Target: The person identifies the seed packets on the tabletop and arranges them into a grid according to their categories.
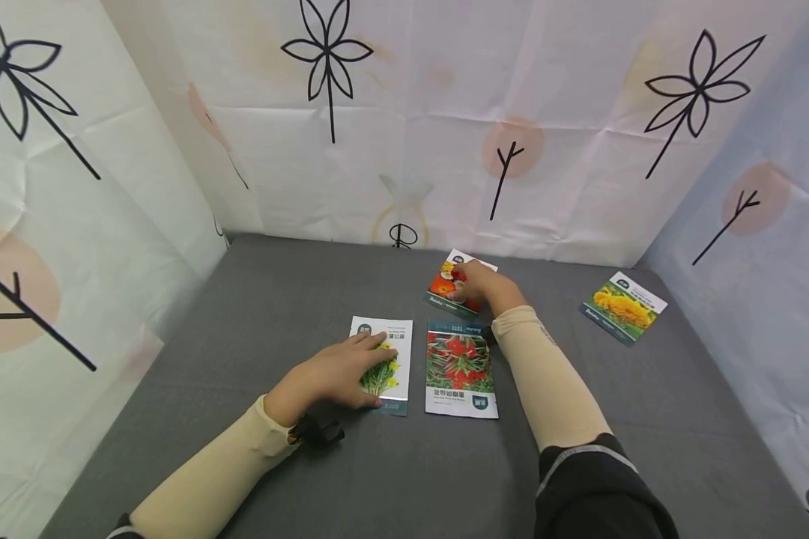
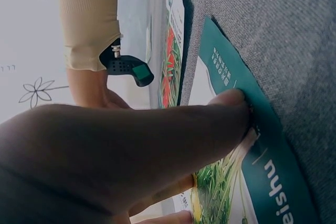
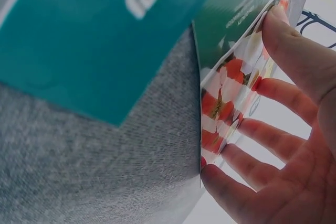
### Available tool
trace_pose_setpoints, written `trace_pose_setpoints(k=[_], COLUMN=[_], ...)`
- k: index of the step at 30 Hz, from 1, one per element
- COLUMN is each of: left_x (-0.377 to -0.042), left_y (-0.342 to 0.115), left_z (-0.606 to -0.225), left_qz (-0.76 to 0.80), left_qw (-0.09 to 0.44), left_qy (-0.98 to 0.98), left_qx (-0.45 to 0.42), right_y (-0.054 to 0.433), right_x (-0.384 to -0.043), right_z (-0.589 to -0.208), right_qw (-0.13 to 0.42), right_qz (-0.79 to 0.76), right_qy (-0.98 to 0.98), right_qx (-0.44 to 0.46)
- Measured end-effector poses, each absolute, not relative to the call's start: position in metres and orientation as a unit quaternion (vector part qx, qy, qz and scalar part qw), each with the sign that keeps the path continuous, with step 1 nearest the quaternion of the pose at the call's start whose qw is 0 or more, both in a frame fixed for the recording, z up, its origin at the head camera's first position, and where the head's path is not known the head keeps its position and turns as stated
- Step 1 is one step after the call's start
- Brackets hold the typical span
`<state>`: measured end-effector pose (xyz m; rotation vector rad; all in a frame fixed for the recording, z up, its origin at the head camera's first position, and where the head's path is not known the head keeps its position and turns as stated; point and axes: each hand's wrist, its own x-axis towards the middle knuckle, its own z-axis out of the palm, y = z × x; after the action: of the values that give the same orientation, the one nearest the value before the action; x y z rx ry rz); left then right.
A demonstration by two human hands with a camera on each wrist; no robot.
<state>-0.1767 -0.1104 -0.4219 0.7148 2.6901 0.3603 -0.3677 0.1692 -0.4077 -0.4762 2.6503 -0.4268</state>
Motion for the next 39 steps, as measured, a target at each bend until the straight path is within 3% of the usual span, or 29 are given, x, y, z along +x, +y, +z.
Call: trace_pose_setpoints(k=[39], left_x=[-0.176], left_y=[-0.11], left_z=[-0.42], left_qz=[0.122], left_qw=[0.173], left_qy=[0.945], left_qx=[0.25], right_y=[0.141], right_x=[-0.375], right_z=[-0.408], right_qw=[0.216], right_qz=[-0.126], right_qy=[0.949], right_qx=[-0.194])
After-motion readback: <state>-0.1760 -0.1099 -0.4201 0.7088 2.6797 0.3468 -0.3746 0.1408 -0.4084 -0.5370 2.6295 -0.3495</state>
